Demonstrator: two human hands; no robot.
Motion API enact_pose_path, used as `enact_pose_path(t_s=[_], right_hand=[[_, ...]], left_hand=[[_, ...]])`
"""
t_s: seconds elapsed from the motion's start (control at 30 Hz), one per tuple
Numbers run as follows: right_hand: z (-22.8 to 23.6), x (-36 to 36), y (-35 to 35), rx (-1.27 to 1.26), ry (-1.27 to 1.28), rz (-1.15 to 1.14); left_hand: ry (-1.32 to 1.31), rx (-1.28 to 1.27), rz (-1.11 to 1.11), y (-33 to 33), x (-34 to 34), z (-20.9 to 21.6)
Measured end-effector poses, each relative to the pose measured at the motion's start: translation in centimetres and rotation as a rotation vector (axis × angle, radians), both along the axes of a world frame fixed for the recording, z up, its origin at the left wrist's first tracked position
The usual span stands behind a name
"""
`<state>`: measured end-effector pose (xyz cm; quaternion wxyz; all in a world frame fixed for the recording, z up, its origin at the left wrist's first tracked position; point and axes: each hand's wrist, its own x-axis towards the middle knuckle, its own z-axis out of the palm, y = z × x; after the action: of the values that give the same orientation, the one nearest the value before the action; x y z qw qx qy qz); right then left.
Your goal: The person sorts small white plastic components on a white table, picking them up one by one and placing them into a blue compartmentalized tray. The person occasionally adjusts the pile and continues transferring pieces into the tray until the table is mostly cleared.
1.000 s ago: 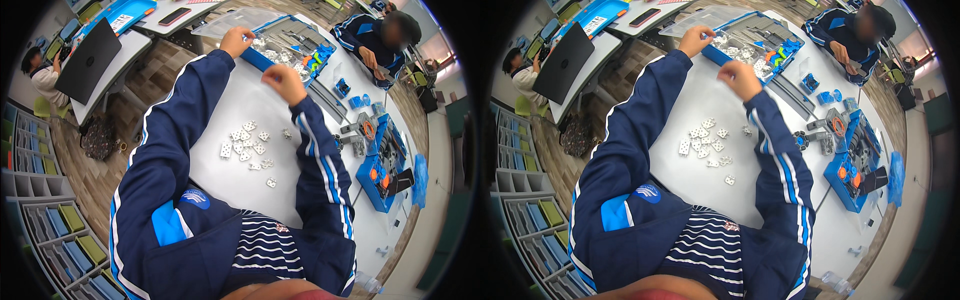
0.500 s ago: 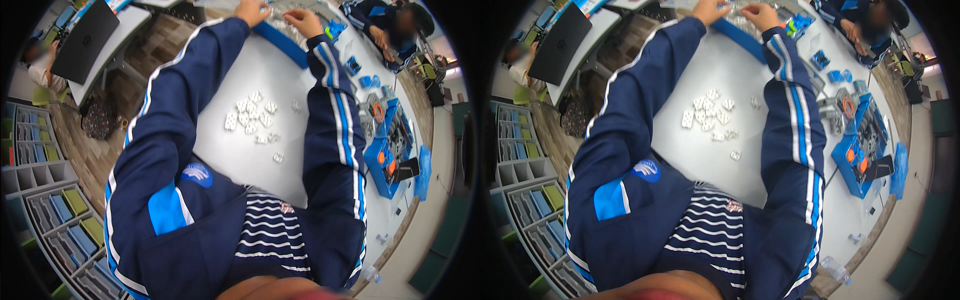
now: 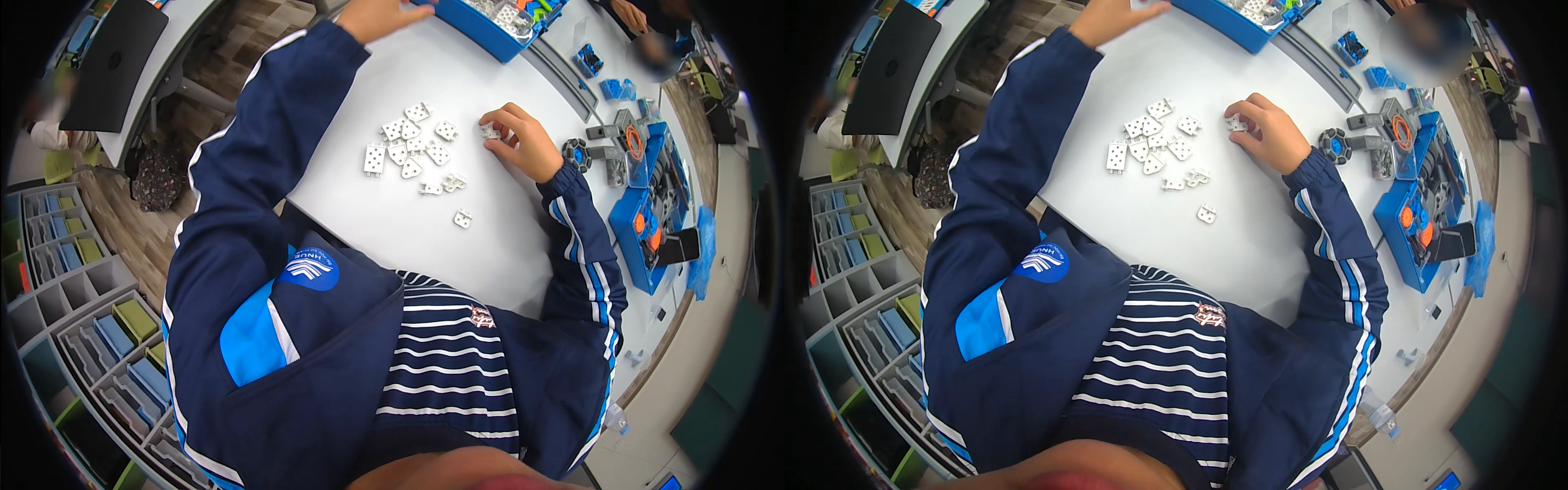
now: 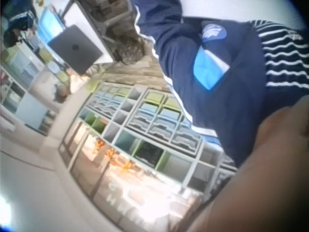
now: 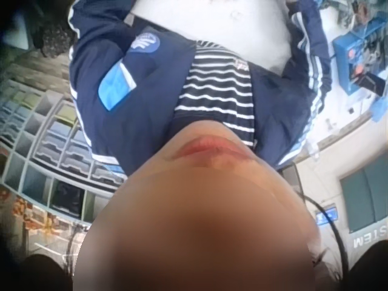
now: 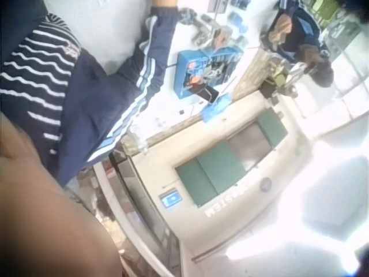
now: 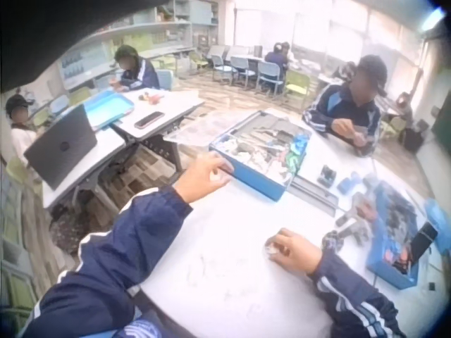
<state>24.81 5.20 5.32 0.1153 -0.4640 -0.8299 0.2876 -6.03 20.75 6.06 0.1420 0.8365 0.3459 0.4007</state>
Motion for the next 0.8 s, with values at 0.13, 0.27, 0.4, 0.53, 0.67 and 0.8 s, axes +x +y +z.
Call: enact_pose_path(t_s=[0.13,0.27,0.4,0.53,0.67,0.8], right_hand=[[1.0,0.2,1.6,0.053,0.077,0.018],[3.9,0.1,9.1,0.459,0.183,0.053],[4.9,-2.8,20.0,0.628,0.202,-0.091],[2.9,-6.4,24.6,0.595,0.130,-0.201],[1.9,-7.8,20.3,0.847,-0.004,-0.126],[0.8,-8.9,11.1,0.282,0.268,0.444]], left_hand=[[0.227,-0.200,-0.209,-7.6,-1.4,-0.8],[0.332,-0.275,-0.057,-14.6,-0.7,-1.9],[0.271,-0.348,-0.019,-17.4,-0.5,-2.3],[0.177,-0.389,0.053,-19.0,-1.5,-2.7],[0.123,-0.327,0.107,-20.4,-2.3,-3.3],[0.066,-0.331,0.130,-20.8,-2.1,-3.7]])
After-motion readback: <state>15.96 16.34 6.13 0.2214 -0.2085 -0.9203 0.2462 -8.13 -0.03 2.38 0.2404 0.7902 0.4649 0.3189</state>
